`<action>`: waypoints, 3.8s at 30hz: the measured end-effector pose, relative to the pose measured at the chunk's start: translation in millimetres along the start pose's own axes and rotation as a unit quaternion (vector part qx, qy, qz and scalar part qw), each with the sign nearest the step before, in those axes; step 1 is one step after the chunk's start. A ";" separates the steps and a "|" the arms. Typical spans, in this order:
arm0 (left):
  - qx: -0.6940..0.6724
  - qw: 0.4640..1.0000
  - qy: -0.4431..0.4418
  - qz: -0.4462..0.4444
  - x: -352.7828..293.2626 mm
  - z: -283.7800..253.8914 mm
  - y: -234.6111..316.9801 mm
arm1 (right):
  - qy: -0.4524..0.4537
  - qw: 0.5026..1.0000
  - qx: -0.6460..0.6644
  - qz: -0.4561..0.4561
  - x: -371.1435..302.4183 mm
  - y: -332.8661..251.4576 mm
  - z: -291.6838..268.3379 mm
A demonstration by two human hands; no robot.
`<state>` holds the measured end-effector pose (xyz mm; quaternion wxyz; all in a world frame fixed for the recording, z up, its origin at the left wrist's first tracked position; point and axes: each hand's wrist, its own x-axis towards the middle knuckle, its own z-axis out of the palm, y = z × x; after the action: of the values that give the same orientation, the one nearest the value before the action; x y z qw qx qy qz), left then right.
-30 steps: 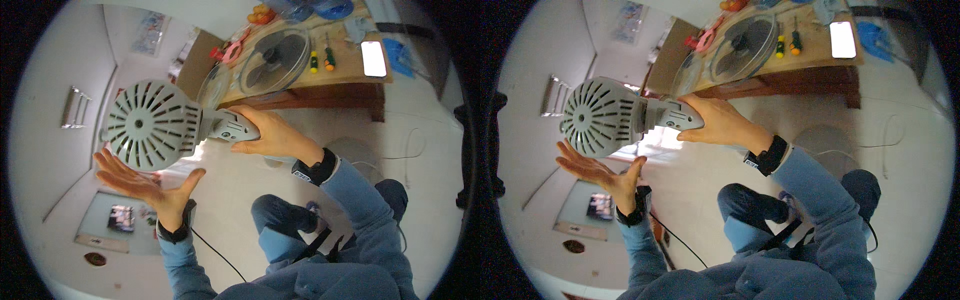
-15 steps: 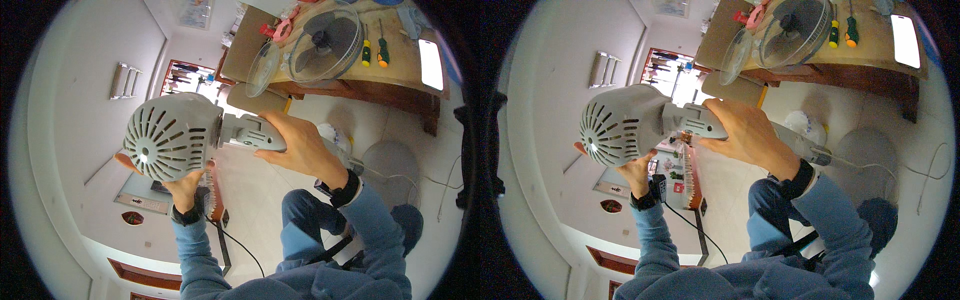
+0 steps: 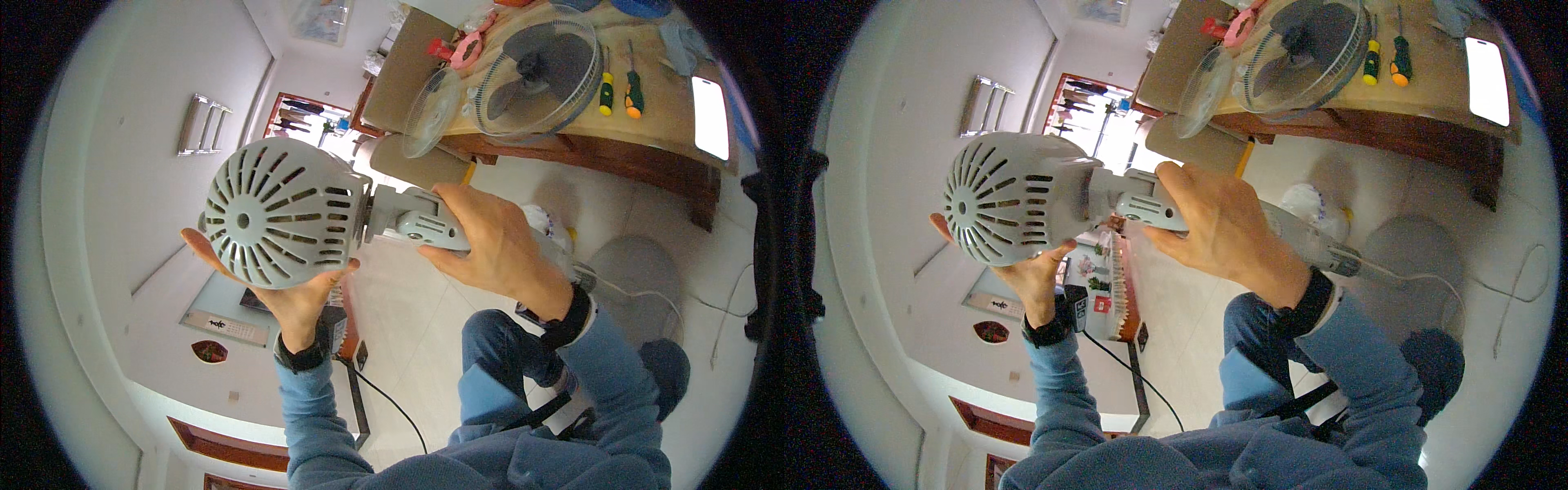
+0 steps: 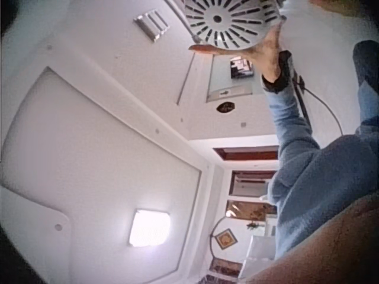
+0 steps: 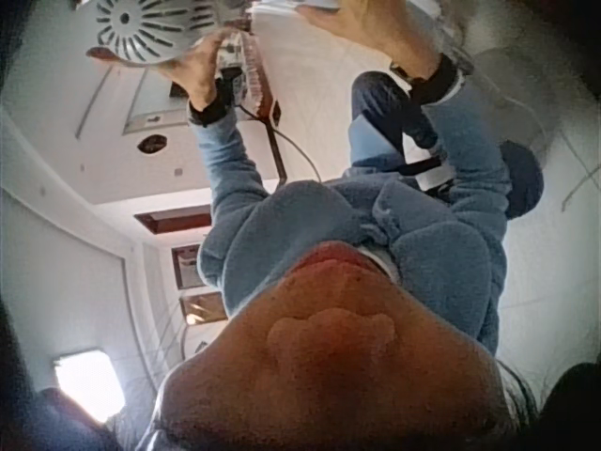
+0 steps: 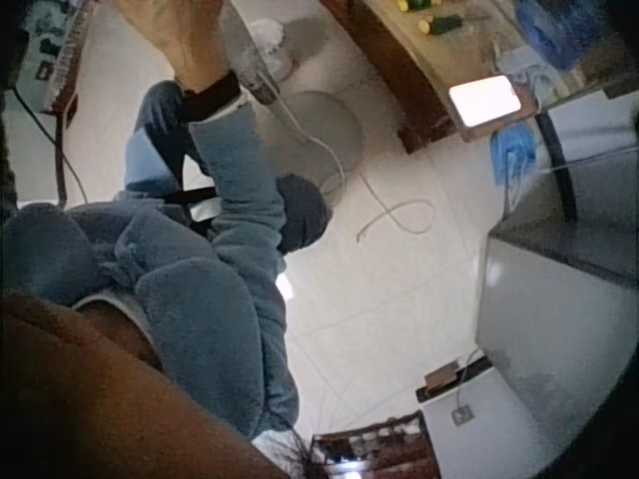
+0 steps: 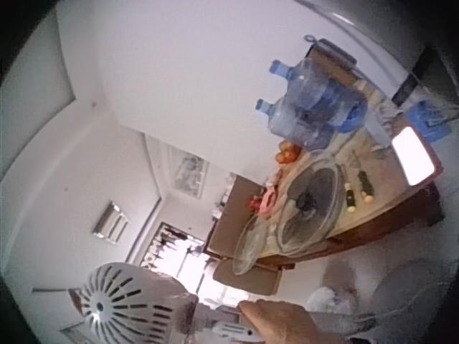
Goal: The person assembles a standing fan by attaching the motor housing to the stand and repeatedly rotating the neck joint to test its movement. The person then stands and walks to a nearby table to pick up a phone.
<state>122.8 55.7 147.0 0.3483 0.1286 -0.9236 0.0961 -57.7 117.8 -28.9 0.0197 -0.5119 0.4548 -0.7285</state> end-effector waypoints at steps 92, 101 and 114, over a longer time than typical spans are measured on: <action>0.013 0.996 -0.031 -0.077 -0.9 -15.7 -32.7 | -0.044 0.995 0.086 -0.028 24.4 5.2 4.0; -0.035 0.999 0.029 -0.020 14.6 -22.0 -51.9 | -0.066 0.993 0.094 -0.011 26.2 2.3 -0.8; -0.162 0.982 -0.059 -0.075 26.6 -14.7 -48.9 | -0.037 0.995 0.086 -0.031 26.6 5.5 2.3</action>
<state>127.5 8.6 179.9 0.3161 0.1449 -0.9333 -0.0894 -71.0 99.9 -13.2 0.0578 -0.5491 0.3730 -0.7457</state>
